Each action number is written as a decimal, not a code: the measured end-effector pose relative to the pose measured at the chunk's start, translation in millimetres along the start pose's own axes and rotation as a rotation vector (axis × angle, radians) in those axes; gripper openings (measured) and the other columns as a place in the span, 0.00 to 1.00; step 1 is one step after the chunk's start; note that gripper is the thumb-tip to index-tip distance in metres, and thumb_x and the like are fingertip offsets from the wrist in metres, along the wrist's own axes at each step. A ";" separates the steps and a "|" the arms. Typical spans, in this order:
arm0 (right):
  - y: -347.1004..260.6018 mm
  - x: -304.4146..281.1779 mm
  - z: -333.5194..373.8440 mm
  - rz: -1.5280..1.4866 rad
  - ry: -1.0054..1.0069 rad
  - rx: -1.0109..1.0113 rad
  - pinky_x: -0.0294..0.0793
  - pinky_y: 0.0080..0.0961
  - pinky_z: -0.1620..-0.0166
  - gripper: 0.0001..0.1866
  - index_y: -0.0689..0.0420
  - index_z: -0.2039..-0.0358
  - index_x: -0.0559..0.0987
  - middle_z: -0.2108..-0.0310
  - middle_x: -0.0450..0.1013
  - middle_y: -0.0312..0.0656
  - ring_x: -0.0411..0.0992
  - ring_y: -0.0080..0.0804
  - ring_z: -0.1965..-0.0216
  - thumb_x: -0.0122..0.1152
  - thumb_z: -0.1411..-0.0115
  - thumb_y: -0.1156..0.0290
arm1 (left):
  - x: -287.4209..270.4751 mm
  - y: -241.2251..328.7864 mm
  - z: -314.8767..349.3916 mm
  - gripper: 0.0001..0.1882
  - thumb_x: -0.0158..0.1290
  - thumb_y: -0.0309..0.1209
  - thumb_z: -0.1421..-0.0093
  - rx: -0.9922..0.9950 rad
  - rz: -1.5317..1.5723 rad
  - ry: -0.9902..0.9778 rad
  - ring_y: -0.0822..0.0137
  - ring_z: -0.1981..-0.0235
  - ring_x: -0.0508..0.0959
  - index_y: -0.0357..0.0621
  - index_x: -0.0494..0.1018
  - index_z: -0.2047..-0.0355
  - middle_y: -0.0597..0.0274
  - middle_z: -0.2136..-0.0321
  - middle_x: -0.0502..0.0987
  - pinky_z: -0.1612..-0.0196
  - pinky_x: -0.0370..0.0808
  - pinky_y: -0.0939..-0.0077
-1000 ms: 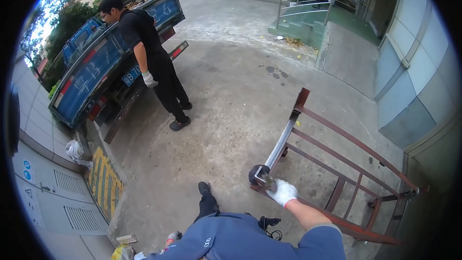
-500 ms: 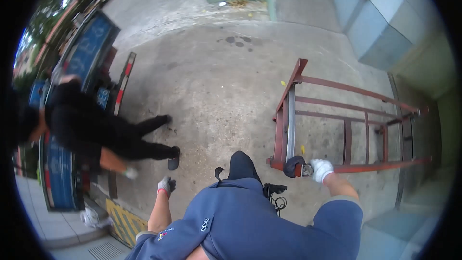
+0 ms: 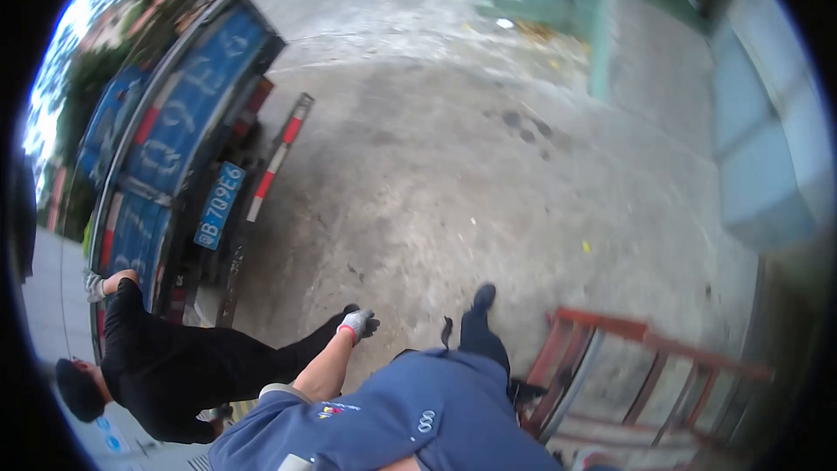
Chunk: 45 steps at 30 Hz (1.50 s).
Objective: Moving a heavy metal trolley out of a building and loading large rolled materials into the bed of a truck.
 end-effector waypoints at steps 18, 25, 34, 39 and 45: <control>-30.7 -475.5 -314.4 0.256 0.066 -0.018 0.80 0.41 0.48 0.16 0.53 0.61 0.88 0.57 0.83 0.50 0.81 0.47 0.52 0.61 0.45 0.59 | -208.0 405.2 -245.1 0.22 0.50 0.46 0.33 0.113 -0.075 0.244 0.66 0.65 0.84 0.41 0.82 0.54 0.56 0.63 0.87 0.60 0.78 0.68; -62.6 -706.4 -465.4 0.260 0.103 -0.059 0.79 0.43 0.47 0.16 0.54 0.61 0.88 0.56 0.82 0.52 0.81 0.48 0.51 0.58 0.44 0.61 | -310.0 701.8 -321.5 0.28 0.50 0.52 0.34 0.315 -0.127 0.447 0.47 0.41 0.77 0.44 0.79 0.45 0.48 0.46 0.81 0.39 0.73 0.59; 8.7 -1024.2 -692.8 0.271 0.087 -0.107 0.79 0.44 0.46 0.17 0.55 0.60 0.88 0.54 0.82 0.54 0.80 0.50 0.50 0.54 0.42 0.64 | -373.5 1158.1 -282.1 0.26 0.52 0.51 0.33 0.678 -0.052 0.802 0.42 0.46 0.79 0.45 0.78 0.46 0.45 0.49 0.81 0.43 0.76 0.54; 13.8 -1133.1 -783.4 0.274 0.025 -0.155 0.78 0.45 0.46 0.17 0.56 0.60 0.87 0.53 0.81 0.55 0.80 0.51 0.49 0.52 0.41 0.66 | -450.2 1384.9 -158.1 0.21 0.57 0.40 0.35 1.007 -0.023 1.131 0.45 0.45 0.80 0.41 0.77 0.46 0.43 0.47 0.80 0.42 0.76 0.58; 22.6 -1419.1 -1051.0 -1.571 0.469 0.006 0.72 0.37 0.74 0.09 0.54 0.60 0.81 0.73 0.76 0.39 0.73 0.33 0.74 0.61 0.34 0.63 | -593.5 1547.0 -64.2 0.22 0.61 0.32 0.40 1.225 -0.332 1.788 0.44 0.45 0.78 0.39 0.77 0.46 0.44 0.48 0.80 0.40 0.74 0.54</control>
Point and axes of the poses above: each hand's wrist, its own z-axis away from the middle knuckle, its own x-axis out of the palm, y = z × x, the point moved 10 cm from there along -z, towards the middle knuckle
